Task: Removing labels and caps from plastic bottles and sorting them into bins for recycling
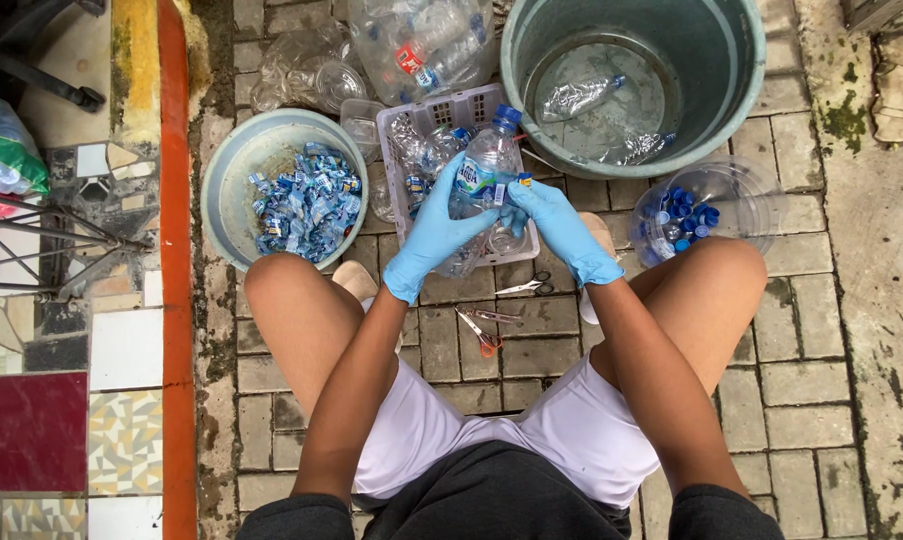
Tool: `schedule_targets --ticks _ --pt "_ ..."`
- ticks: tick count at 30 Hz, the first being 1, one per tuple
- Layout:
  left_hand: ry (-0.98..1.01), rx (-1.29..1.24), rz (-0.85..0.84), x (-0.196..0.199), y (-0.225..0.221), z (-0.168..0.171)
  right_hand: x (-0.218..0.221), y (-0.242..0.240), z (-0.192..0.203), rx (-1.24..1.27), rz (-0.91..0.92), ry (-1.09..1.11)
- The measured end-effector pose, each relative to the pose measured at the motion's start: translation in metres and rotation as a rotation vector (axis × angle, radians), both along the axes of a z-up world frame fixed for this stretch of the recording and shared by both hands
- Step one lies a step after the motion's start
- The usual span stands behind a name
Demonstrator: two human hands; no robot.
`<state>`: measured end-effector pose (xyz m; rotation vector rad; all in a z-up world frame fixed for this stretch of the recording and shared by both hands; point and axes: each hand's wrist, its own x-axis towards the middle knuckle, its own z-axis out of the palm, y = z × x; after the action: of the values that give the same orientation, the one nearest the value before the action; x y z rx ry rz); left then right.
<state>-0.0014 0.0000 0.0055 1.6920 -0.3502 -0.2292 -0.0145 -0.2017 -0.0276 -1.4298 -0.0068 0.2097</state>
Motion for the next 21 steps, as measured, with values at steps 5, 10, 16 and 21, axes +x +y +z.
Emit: schedule_targets --ticks 5,10,16,21 --pt "-0.117 0.268 0.007 -0.002 0.002 0.011 -0.001 0.002 0.005 -0.035 -0.017 0.019" --pt "-0.153 0.496 -0.009 -0.002 0.003 0.011 -0.008 0.006 0.025 -0.026 -0.032 0.022" --pt "-0.114 0.635 -0.117 -0.003 0.005 0.012 0.001 0.000 0.009 -0.103 -0.072 0.031" --pt "-0.194 0.745 -0.218 0.000 0.009 -0.010 -0.004 0.008 0.041 -0.115 -0.104 0.064"
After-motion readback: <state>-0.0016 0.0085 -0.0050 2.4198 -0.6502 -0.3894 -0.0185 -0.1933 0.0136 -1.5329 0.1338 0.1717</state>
